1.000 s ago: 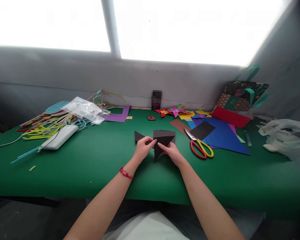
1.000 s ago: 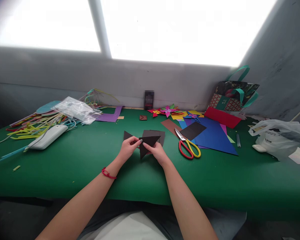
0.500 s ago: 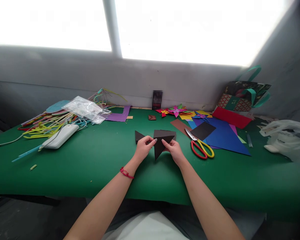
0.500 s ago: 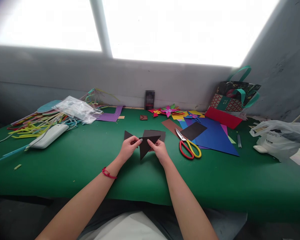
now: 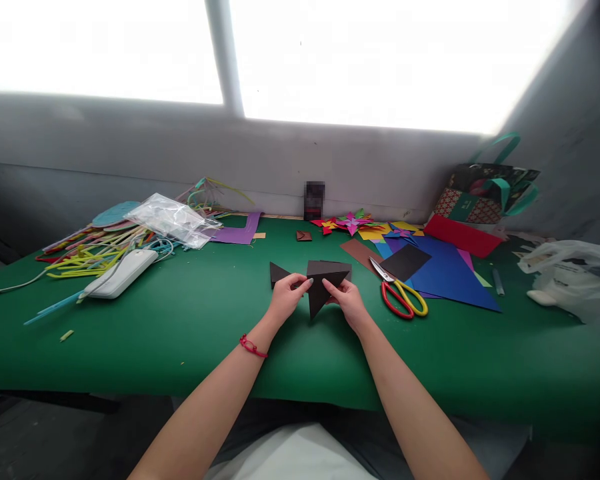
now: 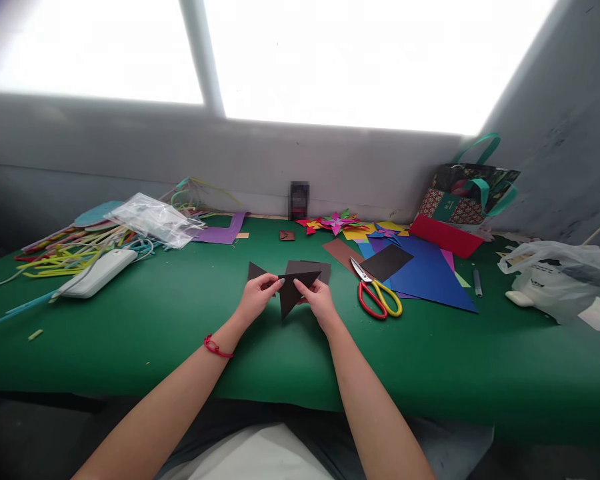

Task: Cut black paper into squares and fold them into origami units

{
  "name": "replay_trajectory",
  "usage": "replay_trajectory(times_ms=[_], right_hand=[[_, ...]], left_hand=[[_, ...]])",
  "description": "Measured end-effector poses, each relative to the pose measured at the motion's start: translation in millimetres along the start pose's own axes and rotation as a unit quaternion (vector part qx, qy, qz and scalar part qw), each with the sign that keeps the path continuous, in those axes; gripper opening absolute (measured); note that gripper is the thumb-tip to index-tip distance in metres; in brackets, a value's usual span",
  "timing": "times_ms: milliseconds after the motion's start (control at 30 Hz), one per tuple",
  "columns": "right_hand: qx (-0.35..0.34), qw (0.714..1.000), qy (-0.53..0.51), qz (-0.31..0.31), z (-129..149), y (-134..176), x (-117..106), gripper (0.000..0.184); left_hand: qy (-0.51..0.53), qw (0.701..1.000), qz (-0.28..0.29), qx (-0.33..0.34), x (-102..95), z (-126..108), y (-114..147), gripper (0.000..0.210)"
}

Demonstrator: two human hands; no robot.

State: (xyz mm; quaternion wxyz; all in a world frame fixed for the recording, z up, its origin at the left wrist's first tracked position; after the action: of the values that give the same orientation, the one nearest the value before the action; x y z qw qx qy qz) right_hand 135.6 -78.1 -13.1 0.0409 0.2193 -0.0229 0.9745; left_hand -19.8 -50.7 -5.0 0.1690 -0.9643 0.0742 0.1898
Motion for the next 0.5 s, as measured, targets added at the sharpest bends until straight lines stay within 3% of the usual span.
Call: replay_trajectory(times_ms=[500], right_hand=[[-0.003, 1.000, -0.008, 0.000, -3.2, -1.7, -1.8, 0.034]], left_hand=[[-0.002, 1.000, 0.014, 0.015, 1.4, 0.3, 1.8, 0.029]])
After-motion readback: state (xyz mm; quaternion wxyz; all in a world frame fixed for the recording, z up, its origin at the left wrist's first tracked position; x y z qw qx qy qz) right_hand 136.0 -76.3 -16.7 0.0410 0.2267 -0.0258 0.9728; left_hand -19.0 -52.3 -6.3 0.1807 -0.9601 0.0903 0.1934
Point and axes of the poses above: each hand's wrist, its own y-axis away from the middle knuckle, its own x-axis out of the palm, z = x × y, the point moved 1 cm from there along -y, towards the middle knuckle, and after that the axes turned 14 degrees about -y, right-handed, at the moved point
